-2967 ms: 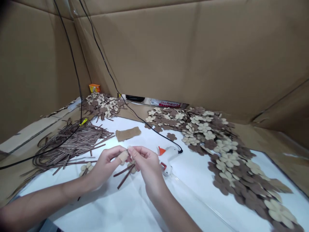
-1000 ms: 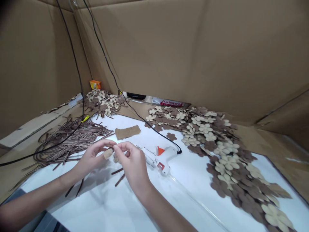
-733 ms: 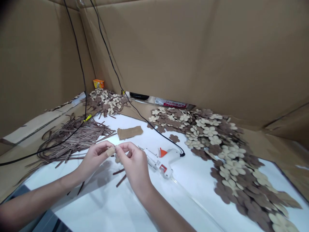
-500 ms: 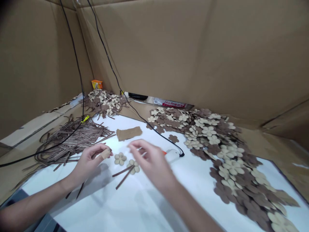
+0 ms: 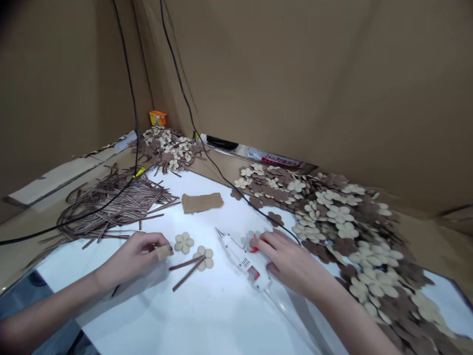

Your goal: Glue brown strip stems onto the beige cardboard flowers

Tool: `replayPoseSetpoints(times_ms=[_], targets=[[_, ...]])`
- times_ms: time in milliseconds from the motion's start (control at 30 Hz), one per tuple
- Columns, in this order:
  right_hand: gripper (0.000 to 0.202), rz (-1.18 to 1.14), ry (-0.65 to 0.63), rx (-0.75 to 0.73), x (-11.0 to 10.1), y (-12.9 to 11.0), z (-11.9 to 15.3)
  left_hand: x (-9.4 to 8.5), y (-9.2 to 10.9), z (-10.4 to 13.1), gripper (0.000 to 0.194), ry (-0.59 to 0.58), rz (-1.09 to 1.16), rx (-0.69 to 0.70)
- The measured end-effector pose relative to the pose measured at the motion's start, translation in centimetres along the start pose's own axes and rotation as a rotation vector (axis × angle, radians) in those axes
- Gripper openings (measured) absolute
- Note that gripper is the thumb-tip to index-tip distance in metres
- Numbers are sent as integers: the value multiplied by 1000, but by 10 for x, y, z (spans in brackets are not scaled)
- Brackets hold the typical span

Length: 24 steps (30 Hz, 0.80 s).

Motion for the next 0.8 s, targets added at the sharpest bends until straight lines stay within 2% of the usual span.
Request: replayPoseSetpoints(times_ms=[100,167,267,333,467,800], targets=[[36,-179,96,75,-9,6,0,0,-3,-1,21,4,5,17],[29,-371,142,166,-14,7,-2,2,3,-1,17,-34,-48,131],[25,-606,85,206,-13,-8,-14,11,12,3,18,-126,-174,351],[22,-673,9,181,-10,-20,-25,16,11,3,21,-164,-245,404],[23,-619,-80,95,-4,-35,-38,16,7,-1,19,-166,-253,401],[21,-419,-124,20,0,-43,-44,19,7,-1,19,-176,-302,404]])
Point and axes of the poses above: each hand's wrist, its own z-axis away from the middle knuckle, its own x-axis out of the palm, y = z × x, the point moved 7 cm from there along -z, towards the middle knuckle, and after that the axes turned 5 degrees about -y, right-handed, at the moved point
